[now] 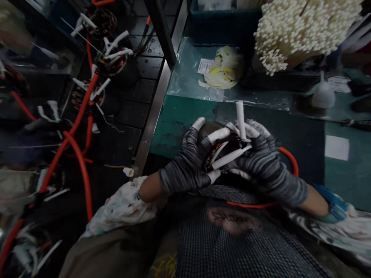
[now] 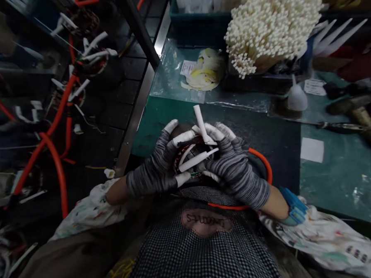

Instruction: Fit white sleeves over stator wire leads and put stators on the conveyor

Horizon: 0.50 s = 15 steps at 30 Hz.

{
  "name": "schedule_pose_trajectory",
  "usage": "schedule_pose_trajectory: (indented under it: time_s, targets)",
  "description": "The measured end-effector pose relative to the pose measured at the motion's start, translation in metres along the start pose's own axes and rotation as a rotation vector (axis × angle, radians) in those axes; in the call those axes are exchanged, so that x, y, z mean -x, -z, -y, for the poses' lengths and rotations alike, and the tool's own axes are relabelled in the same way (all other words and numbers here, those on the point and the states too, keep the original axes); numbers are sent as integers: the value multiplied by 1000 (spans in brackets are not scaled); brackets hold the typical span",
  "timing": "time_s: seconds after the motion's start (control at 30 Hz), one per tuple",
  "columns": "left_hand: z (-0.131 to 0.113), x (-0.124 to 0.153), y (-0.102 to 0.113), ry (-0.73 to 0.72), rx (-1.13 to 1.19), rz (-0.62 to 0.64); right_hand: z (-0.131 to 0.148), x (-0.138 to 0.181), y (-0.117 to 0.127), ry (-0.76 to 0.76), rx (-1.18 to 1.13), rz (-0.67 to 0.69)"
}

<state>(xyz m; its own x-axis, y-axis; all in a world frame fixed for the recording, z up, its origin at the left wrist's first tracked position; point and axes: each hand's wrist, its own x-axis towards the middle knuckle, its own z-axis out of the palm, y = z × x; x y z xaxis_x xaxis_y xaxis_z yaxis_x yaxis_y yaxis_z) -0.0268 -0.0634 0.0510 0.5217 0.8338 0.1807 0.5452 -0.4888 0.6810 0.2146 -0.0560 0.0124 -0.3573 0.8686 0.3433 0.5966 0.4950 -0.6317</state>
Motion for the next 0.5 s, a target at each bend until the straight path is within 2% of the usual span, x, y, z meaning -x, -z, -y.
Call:
schedule_pose_trajectory:
  time_s: [0.1, 0.23, 0.33, 0.43, 0.5]
  targets:
    - [3, 0, 2, -13, 0, 16, -8, 3, 2, -2, -23, 48]
    - [4, 3, -1, -41, -6, 5, -8, 13, -5, -92, -11, -47]
    - [-1, 12, -17, -27, 16, -124, -2, 23, -12, -127, 26, -121]
    - [-5, 24, -41, 93, 86, -260, 9, 27, -13, -221, 24, -169]
    - [-6, 28, -52, 149, 115, -300, 15, 25, -8, -309, -38, -173]
